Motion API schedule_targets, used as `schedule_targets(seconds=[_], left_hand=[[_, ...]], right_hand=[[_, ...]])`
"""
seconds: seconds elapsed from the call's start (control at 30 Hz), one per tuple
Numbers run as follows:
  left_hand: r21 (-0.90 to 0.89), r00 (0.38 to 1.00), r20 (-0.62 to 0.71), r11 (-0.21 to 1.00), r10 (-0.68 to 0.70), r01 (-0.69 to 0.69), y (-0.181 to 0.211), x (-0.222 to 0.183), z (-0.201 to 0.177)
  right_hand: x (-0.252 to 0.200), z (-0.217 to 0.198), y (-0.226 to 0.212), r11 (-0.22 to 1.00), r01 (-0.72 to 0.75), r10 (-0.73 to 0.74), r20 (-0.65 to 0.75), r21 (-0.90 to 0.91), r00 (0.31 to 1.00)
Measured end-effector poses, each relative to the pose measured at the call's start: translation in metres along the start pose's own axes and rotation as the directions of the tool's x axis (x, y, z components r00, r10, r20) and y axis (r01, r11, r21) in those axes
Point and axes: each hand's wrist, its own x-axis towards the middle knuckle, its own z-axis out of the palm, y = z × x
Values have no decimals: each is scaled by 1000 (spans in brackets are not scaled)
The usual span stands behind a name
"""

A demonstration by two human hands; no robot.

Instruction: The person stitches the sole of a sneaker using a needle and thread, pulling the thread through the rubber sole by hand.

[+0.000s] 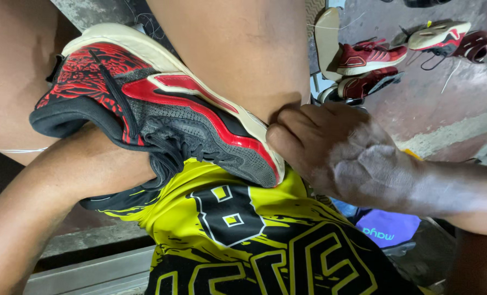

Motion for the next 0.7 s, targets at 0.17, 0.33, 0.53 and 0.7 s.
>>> schedule_targets(seconds=[0.17,0.33,0.53,0.7], left_hand=[[19,999,-54,1000,-5,6,7,5,4],[-101,996,-20,991,-91,88,9,5,5],[83,994,-89,994,-66,74,7,-22,8],[301,907,-234,862,-349,409,56,-52,4]], right_hand=[[-13,4,13,997,29,-33,-58,-74,998],[-14,1,17,986,-45,15,-191,-158,981],[-11,-7,22,995,15,-25,-97,-98,995],[-25,-19,29,997,66,-67,32,36,997]])
